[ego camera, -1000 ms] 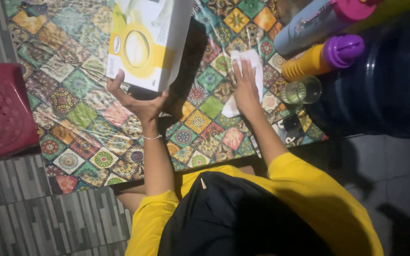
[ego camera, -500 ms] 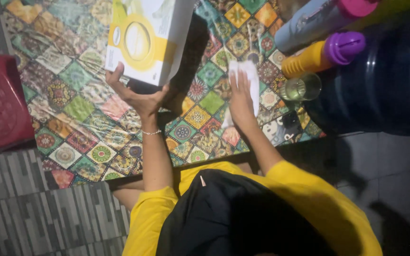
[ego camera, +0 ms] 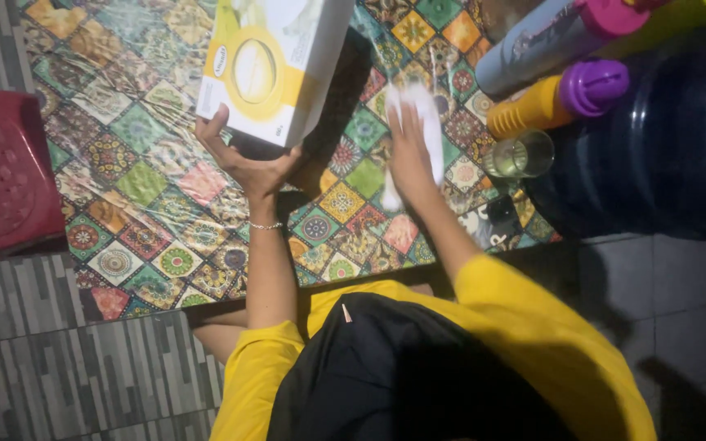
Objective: Wiping a patterned tablecloth with a white tissue or cloth, including moving objects to clean underneath them.
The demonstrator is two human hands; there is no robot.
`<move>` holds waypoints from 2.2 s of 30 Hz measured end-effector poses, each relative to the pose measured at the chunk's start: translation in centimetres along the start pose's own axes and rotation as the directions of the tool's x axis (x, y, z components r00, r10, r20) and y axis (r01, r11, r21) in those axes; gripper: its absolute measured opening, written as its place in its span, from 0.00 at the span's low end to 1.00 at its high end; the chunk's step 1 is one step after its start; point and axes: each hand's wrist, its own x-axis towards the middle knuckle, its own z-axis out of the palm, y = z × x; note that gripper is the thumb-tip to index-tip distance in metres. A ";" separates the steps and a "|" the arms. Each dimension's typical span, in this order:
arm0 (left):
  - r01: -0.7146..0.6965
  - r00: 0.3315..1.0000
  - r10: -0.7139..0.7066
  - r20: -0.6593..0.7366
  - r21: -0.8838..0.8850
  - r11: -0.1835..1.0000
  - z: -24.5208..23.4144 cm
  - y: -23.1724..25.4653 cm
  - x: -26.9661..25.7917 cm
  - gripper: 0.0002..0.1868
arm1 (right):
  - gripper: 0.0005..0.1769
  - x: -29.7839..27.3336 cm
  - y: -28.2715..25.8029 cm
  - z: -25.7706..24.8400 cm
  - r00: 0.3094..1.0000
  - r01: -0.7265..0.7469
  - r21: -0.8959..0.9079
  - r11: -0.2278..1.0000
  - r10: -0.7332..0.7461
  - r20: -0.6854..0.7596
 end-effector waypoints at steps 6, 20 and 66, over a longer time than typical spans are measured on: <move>0.036 0.999 -0.035 0.008 -0.059 0.998 0.0 0.1 0.3 0.53 | 0.45 -2.6 0.1 -0.6 0.979 -0.120 -0.119 0.986 0.137 0.148; 0.048 0.999 -0.048 0.015 -0.016 0.999 -0.6 -0.6 0.0 0.55 | 0.48 -1.3 -1.0 1.0 0.997 -0.034 -0.018 0.999 0.035 0.075; 0.339 0.909 -0.292 0.298 -0.120 0.933 25.6 10.0 -0.8 0.43 | 0.32 -2.4 5.0 2.1 0.956 -0.266 0.202 0.942 0.232 0.178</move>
